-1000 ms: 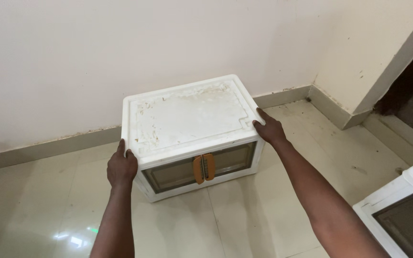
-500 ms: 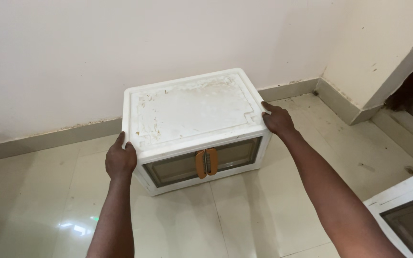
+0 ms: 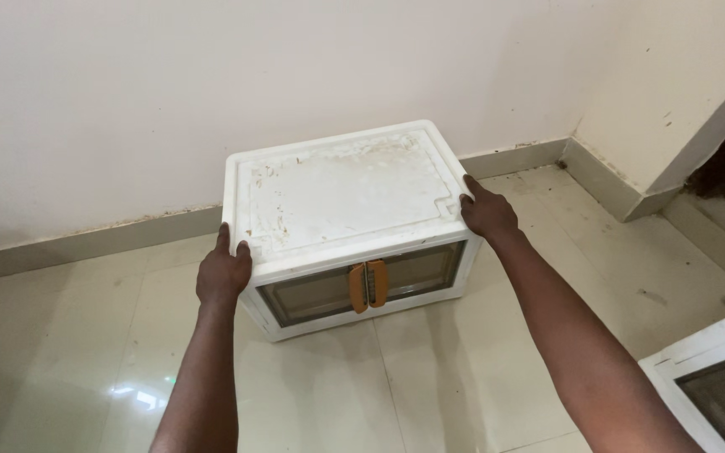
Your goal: The person unfolds a collapsed white plastic storage crate, inserts a removable inner tray, and places the lid on top. They then stack the assembled crate onto a vertical stack of similar crates and open the mesh doors of the stacked units.
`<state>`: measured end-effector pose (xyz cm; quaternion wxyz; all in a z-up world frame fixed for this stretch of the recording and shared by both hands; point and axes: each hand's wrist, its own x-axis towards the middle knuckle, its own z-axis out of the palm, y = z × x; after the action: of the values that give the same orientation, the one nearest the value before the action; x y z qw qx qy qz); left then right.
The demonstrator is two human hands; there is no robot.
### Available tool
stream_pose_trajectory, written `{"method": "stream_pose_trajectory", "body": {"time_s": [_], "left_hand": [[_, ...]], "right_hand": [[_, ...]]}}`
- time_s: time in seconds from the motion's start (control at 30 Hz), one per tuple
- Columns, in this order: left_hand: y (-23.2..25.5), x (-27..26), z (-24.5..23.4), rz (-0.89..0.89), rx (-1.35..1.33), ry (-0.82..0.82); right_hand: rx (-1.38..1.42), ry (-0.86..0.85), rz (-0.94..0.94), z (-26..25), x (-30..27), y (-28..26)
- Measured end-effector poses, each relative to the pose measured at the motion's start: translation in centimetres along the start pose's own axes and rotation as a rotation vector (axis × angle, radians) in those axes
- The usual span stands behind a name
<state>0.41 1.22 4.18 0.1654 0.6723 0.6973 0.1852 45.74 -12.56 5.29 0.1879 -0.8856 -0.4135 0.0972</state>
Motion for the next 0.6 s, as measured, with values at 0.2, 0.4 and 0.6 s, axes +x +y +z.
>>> {"method": "stream_pose_trajectory", "body": {"time_s": [0.2,0.4,0.6], "left_hand": [[0.1,0.0,0.6,-0.058,-0.144,0.052],[0.3,0.1,0.4,-0.041,-0.115,0.111],[0.5,-0.1,0.6,-0.092,-0.155,0.143]], "right_hand": [[0.004,0.036,-0.097,0.8,1.8,1.1],[-0.041,0.049,-0.134,1.0,3.2,1.7],[0.053,0.134,-0.131,1.6,2.7,1.9]]}}
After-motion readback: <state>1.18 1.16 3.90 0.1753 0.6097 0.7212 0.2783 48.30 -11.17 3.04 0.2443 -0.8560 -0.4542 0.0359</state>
